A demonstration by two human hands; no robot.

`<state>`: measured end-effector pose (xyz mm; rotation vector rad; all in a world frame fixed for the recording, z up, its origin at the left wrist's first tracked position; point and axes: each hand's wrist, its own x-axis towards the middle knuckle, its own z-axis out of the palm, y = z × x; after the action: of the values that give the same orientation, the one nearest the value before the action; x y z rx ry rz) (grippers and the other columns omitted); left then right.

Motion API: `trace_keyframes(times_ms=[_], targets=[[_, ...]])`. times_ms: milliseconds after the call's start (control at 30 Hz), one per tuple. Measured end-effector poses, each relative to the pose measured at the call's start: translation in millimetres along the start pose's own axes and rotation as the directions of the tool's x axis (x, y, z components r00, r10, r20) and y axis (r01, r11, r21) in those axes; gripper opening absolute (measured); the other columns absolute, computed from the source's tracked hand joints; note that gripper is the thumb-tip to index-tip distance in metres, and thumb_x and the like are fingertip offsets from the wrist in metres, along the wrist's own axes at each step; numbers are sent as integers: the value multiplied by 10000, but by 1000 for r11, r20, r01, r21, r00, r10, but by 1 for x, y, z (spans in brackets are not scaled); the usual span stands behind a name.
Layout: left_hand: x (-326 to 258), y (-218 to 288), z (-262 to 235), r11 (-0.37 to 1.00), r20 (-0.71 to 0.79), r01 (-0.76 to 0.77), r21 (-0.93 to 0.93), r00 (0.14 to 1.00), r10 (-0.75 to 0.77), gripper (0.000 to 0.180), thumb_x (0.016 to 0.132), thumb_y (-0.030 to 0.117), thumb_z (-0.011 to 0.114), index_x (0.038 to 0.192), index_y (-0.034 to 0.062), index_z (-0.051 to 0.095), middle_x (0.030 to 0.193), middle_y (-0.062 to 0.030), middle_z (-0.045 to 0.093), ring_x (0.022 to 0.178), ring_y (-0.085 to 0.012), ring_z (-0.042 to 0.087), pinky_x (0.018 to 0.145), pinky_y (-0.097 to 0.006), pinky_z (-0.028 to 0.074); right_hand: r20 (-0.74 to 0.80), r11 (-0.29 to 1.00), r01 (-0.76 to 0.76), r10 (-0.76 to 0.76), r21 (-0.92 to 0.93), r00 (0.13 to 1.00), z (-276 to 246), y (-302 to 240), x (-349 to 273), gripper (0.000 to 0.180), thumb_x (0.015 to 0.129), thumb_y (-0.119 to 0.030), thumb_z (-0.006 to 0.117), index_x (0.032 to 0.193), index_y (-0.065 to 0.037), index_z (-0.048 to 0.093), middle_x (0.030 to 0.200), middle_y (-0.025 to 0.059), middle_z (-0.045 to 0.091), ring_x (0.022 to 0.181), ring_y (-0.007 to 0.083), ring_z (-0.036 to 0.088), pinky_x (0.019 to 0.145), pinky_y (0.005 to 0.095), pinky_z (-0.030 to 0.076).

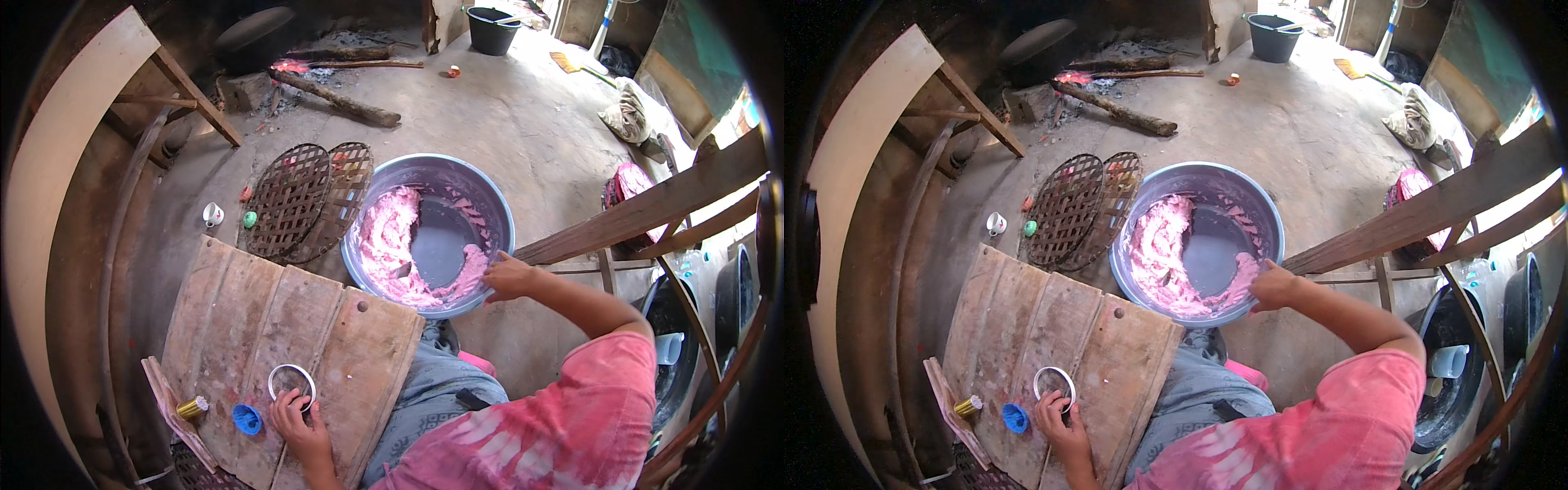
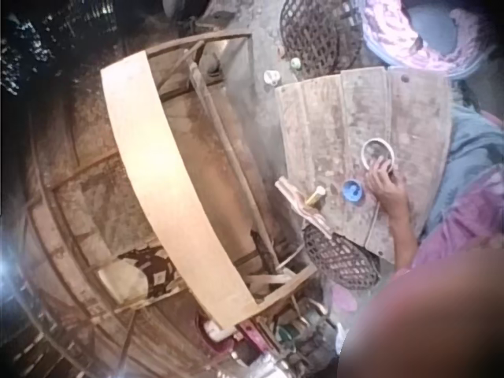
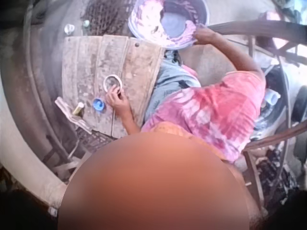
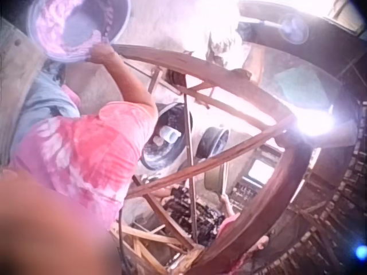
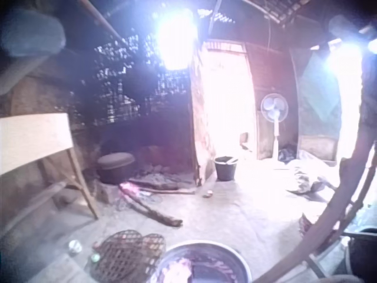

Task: The person scoops pink dough from a large bowl and places it into a handheld wooden mold. They press the dough into the mold, then eject the shaped round onto a wooden board. The person repeats this process to form multiple pink discs.

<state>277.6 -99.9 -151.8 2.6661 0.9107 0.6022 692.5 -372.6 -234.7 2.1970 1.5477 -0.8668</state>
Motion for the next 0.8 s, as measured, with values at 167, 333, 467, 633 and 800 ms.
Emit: trace_keyframes(times_ms=[167,333,467,633,800], targets=[[1,0,1,1000,11,14,-16,1000,-13,163,838,169,668,936,73,580,1128,-104,595,1178,-357,496,1046,-541,319,-382,978,170,-203,-120,902,41,27,-8,379,866,-428,624,991,-71,620,948,70,658,980,256,612,902,393,439],[3,1,-1,999,9,22,-23,1000,-22,161,838,167,668,936,74,580,1123,-104,596,1170,-359,499,1045,-543,320,-601,992,60,-116,-113,791,62,-17,-4,316,859,-397,630,849,-87,566,830,62,615,859,243,612,824,380,462],[3,1,-2,1000,3,15,-16,1000,-15,156,832,126,669,941,69,574,1121,-118,592,1155,-364,503,1022,-522,344,-615,989,-88,143,119,776,61,-92,23,279,851,-366,646,825,-91,604,800,88,640,807,265,644,719,403,518],[2,0,-1,1000,4,19,-12,1000,-19,166,830,134,677,949,73,578,1127,-110,596,1166,-361,505,1023,-516,349,-625,949,-60,249,308,740,40,-144,70,207,863,-302,629,875,-96,642,888,94,671,839,294,658,740,427,532],[1,-3,0,999,4,49,-5,999,-49,185,831,187,690,947,90,582,1134,-80,600,1177,-347,508,1040,-526,338,-374,846,250,-65,471,925,-25,-93,55,389,869,-335,654,1161,-78,664,1094,186,659,996,359,632,838,439,523]])
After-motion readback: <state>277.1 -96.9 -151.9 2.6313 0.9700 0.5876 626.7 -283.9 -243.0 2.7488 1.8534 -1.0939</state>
